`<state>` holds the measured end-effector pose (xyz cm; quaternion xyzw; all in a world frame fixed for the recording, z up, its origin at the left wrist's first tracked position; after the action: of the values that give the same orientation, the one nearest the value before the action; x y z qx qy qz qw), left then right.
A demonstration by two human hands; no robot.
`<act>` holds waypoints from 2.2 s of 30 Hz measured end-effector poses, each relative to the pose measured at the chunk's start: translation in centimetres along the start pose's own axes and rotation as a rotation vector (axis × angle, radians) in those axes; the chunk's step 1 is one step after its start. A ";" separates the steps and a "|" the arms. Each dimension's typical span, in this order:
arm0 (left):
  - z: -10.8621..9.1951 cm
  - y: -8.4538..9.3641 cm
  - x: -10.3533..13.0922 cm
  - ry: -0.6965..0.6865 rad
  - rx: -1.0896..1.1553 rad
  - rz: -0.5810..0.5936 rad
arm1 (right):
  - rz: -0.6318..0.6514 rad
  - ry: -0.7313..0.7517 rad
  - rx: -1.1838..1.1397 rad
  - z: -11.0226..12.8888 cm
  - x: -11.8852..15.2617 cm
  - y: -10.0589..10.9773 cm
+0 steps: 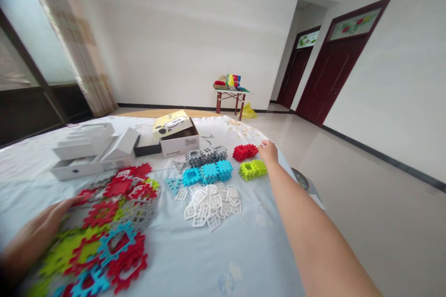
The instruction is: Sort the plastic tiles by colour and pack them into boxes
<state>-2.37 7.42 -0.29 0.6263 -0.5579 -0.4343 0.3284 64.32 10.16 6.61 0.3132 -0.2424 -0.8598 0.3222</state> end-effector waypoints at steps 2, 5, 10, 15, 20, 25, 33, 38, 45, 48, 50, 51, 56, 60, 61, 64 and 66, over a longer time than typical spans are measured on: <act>-0.9 1.3 0.4 0.157 0.014 -0.118 | -0.002 0.029 -0.040 1.0 0.8 0.1; -2.1 1.7 0.8 0.172 0.034 -0.128 | 0.015 0.150 -0.154 4.4 3.1 -0.7; -2.5 1.9 1.2 0.128 0.058 -0.127 | 0.284 0.401 -0.378 13.7 11.0 -4.3; -2.4 1.8 1.2 0.104 0.065 -0.130 | 0.671 0.644 -0.429 21.9 21.0 -9.1; -2.2 1.6 1.2 0.076 0.074 -0.169 | 0.743 0.640 -0.363 25.3 25.4 -13.6; -2.8 2.0 1.5 0.067 0.057 -0.163 | 0.752 0.623 -0.248 26.2 25.9 -15.1; -3.6 2.4 1.8 0.092 0.017 -0.140 | 0.592 0.650 -0.417 24.2 25.0 -10.8; -3.1 1.9 1.5 0.076 0.004 -0.132 | 0.669 0.671 -0.330 21.8 25.8 -10.3; -2.6 1.5 1.1 0.092 -0.003 -0.118 | 0.634 0.629 -0.173 21.3 26.8 -9.4; -2.4 1.4 0.9 0.096 -0.002 -0.098 | 0.634 0.602 -0.061 21.5 27.3 -9.5; -2.1 1.3 0.8 0.099 -0.007 -0.090 | 0.649 0.603 -0.016 21.6 27.6 -9.9; -2.0 1.3 0.7 0.103 -0.010 -0.088 | 0.658 0.606 -0.008 21.7 27.7 -10.1; -1.3 0.9 0.0 0.106 -0.012 -0.062 | 0.679 0.589 -0.111 22.1 27.4 -10.0; -0.5 0.5 -0.3 0.112 -0.002 -0.046 | 0.603 0.637 -0.316 22.4 25.6 -7.2; -0.3 0.4 -0.3 0.106 0.001 -0.048 | 0.563 0.639 -0.357 22.1 24.7 -6.2; 0.4 0.1 -0.6 0.094 -0.005 -0.065 | 0.418 0.595 -0.433 20.1 20.8 -3.4; 0.8 -0.3 -1.0 0.089 -0.035 -0.081 | 0.321 0.538 -0.451 17.7 17.5 -1.9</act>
<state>-2.97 8.50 -0.72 0.6611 -0.5092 -0.4287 0.3462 40.83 2.87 10.92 0.4069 0.0002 -0.7173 0.5655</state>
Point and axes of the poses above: each hand's wrist, its own x-axis away from the middle knuckle, its own y-axis out of the back of the hand, z = x × y, the point moved 6 cm from there along -x, towards the middle knuckle, and after that the axes turned 9 degrees about -x, right-handed, at the moved point
